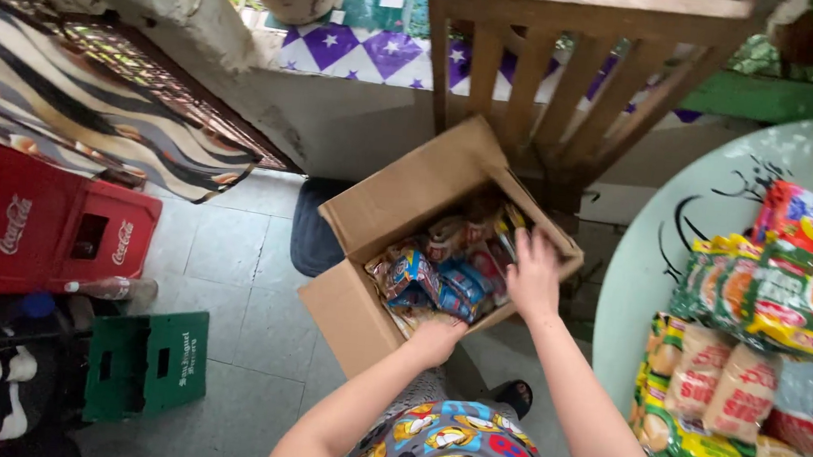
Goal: Unpacking a cardboard box filled with various packaged food items and placing them on a table.
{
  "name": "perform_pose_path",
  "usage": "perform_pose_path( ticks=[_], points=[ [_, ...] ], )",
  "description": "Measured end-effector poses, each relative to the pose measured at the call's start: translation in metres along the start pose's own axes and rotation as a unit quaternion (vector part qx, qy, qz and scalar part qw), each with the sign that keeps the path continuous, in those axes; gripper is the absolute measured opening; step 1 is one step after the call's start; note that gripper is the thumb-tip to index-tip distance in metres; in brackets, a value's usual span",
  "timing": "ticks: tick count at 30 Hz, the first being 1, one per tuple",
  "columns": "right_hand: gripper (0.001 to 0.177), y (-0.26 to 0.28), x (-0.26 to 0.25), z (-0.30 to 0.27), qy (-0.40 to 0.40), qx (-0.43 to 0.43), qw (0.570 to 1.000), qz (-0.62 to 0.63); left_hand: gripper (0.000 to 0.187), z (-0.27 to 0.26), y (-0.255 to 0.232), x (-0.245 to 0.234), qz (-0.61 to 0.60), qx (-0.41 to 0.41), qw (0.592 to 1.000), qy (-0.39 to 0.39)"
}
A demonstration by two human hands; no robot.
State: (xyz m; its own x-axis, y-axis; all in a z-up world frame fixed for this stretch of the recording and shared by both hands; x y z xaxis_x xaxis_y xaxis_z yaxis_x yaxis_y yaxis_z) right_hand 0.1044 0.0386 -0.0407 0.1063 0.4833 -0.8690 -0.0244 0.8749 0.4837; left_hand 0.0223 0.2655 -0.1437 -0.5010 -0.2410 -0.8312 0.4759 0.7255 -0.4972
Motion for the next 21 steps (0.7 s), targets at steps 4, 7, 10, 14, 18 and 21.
perform_pose_path(
  ticks=[4, 7, 10, 14, 18, 21],
  points=[
    [0.086, -0.019, 0.011, 0.026, -0.058, 0.055, 0.987, -0.137, 0.033, -0.014, 0.014, -0.048, -0.041, 0.031, 0.998, 0.02],
    [0.093, -0.044, 0.014, 0.037, -0.029, 0.13, 0.977, -0.168, 0.033, -0.01, 0.034, -0.077, -0.103, -0.024, 0.992, 0.065],
    [0.094, -0.075, 0.023, 0.035, -0.017, 0.153, 0.978, -0.137, 0.029, -0.002, 0.062, -0.088, -0.053, -0.111, 0.988, -0.096],
    [0.079, -0.113, 0.035, 0.036, 0.035, 0.162, 0.974, -0.156, 0.027, 0.026, 0.071, -0.097, -0.06, -0.162, 0.97, -0.17],
    [0.054, -0.142, 0.046, 0.031, 0.031, 0.184, 0.98, -0.069, 0.031, 0.063, 0.052, -0.09, -0.095, -0.164, 0.968, -0.165],
    [0.047, -0.135, 0.028, 0.04, 0.076, 0.24, 0.968, -0.02, 0.046, 0.096, 0.022, -0.088, -0.124, -0.157, 0.969, -0.145]
  ],
)
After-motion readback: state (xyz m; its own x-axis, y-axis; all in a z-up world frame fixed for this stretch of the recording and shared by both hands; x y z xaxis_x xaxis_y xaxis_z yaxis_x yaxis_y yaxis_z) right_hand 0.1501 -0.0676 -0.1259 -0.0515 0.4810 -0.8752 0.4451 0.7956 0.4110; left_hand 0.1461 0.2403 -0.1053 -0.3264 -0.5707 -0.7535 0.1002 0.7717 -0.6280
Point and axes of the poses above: each hand's wrist, its own z-axis towards the middle knuckle, its own x-axis out of the palm, y = z × x, the point moved 2 cm from there along z, towards the middle knuckle, and after that the axes turned 3 degrees about -y, right-handed, at the moved point
